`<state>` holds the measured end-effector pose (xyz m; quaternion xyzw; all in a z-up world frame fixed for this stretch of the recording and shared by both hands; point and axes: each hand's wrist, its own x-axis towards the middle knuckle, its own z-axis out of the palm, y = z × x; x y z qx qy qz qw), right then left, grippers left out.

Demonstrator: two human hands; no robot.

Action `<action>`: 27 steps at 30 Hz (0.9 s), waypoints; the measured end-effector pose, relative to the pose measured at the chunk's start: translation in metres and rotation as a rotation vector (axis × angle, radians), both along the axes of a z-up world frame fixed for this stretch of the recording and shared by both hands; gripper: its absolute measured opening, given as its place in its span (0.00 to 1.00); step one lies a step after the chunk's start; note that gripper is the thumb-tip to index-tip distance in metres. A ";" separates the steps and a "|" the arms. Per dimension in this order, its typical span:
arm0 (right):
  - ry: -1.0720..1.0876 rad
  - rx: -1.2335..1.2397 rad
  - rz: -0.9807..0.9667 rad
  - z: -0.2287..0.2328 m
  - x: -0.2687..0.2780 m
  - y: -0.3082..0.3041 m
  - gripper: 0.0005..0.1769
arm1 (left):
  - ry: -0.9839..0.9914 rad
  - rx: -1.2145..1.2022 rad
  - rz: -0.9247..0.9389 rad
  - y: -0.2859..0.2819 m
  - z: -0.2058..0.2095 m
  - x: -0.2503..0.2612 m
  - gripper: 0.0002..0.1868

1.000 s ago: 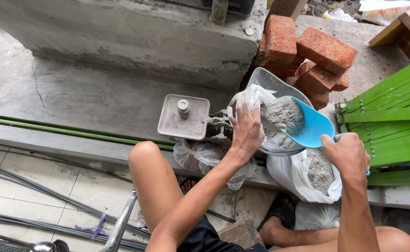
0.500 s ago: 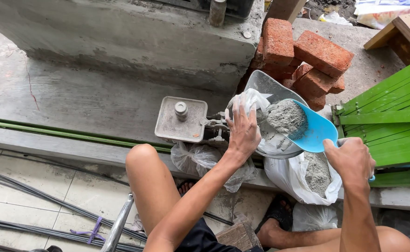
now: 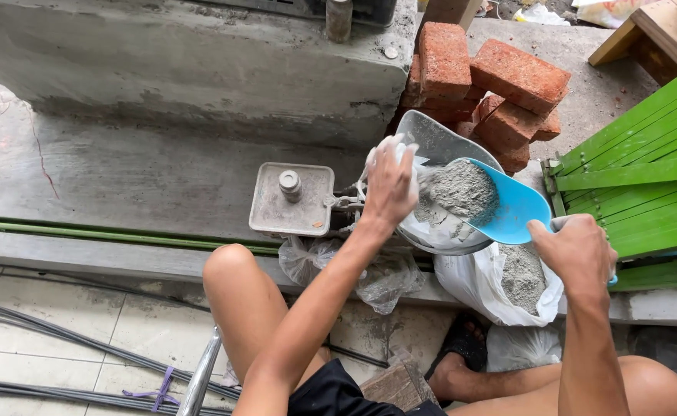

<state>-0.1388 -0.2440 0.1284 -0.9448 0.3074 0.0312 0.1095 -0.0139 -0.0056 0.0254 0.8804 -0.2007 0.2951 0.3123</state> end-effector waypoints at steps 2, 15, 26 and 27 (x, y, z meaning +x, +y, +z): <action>-0.005 -0.009 0.001 0.001 -0.005 -0.005 0.24 | 0.038 0.097 -0.061 -0.006 0.001 0.025 0.25; 0.019 -0.015 -0.029 0.015 -0.014 -0.018 0.23 | 0.388 1.063 -0.059 -0.084 -0.051 0.107 0.10; 0.063 -0.024 -0.011 0.018 -0.013 -0.013 0.23 | 0.229 0.646 -0.224 -0.058 -0.020 0.097 0.07; 0.064 -0.032 0.006 0.019 -0.012 -0.013 0.23 | 0.130 0.610 -0.223 -0.056 -0.019 0.099 0.13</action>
